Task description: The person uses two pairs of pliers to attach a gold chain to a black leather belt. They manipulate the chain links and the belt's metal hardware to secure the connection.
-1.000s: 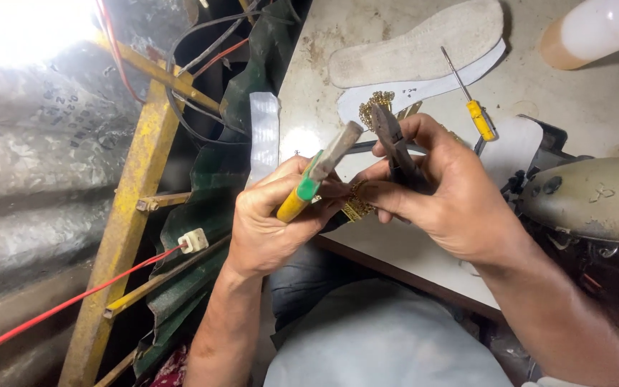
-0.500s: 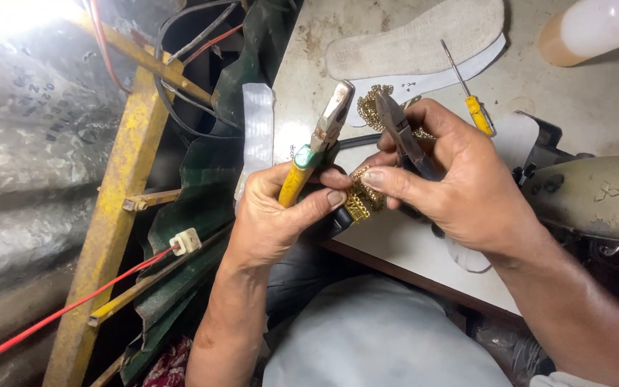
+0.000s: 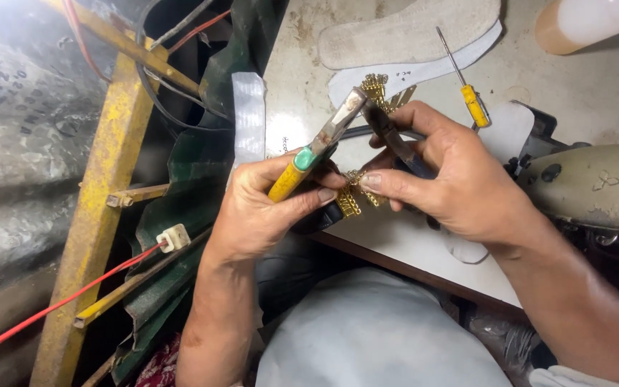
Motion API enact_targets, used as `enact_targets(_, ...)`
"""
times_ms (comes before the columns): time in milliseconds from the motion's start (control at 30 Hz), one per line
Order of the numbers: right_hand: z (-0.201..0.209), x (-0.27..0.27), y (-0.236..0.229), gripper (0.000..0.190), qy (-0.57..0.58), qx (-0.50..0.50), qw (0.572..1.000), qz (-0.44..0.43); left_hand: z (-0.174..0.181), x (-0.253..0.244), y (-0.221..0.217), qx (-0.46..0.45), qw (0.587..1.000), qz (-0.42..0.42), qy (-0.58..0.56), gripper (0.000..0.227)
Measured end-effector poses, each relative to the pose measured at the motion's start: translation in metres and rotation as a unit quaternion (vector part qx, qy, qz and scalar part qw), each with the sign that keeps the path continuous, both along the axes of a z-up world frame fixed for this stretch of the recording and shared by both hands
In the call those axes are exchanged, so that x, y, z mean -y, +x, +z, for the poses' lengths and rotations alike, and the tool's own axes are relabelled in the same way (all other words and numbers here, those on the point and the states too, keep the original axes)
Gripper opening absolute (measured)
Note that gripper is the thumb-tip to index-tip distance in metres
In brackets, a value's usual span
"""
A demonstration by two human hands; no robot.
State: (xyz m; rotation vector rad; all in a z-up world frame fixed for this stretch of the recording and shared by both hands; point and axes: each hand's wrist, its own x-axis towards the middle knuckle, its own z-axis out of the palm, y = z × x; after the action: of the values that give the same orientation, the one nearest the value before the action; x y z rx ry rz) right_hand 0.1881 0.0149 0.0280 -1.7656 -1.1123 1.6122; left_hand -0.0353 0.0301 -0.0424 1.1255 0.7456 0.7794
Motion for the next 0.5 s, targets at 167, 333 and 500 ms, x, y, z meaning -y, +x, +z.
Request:
enact_targets(167, -0.012, 0.011, 0.009, 0.040, -0.035, -0.039, 0.998, -0.029, -0.006, -0.007, 0.004, 0.019, 0.998, -0.055, 0.012, 0.018)
enact_targets(333, -0.030, 0.031, 0.020, 0.032, -0.041, -0.093, 0.991, -0.091, 0.014, 0.002, 0.007, -0.088, 0.982, -0.013, 0.169, 0.012)
enact_targets(500, -0.033, 0.043, 0.024, 0.033, -0.052, -0.165, 0.967, -0.187, 0.029, 0.042, -0.010, -0.119, 0.966, 0.146, 0.179, 0.013)
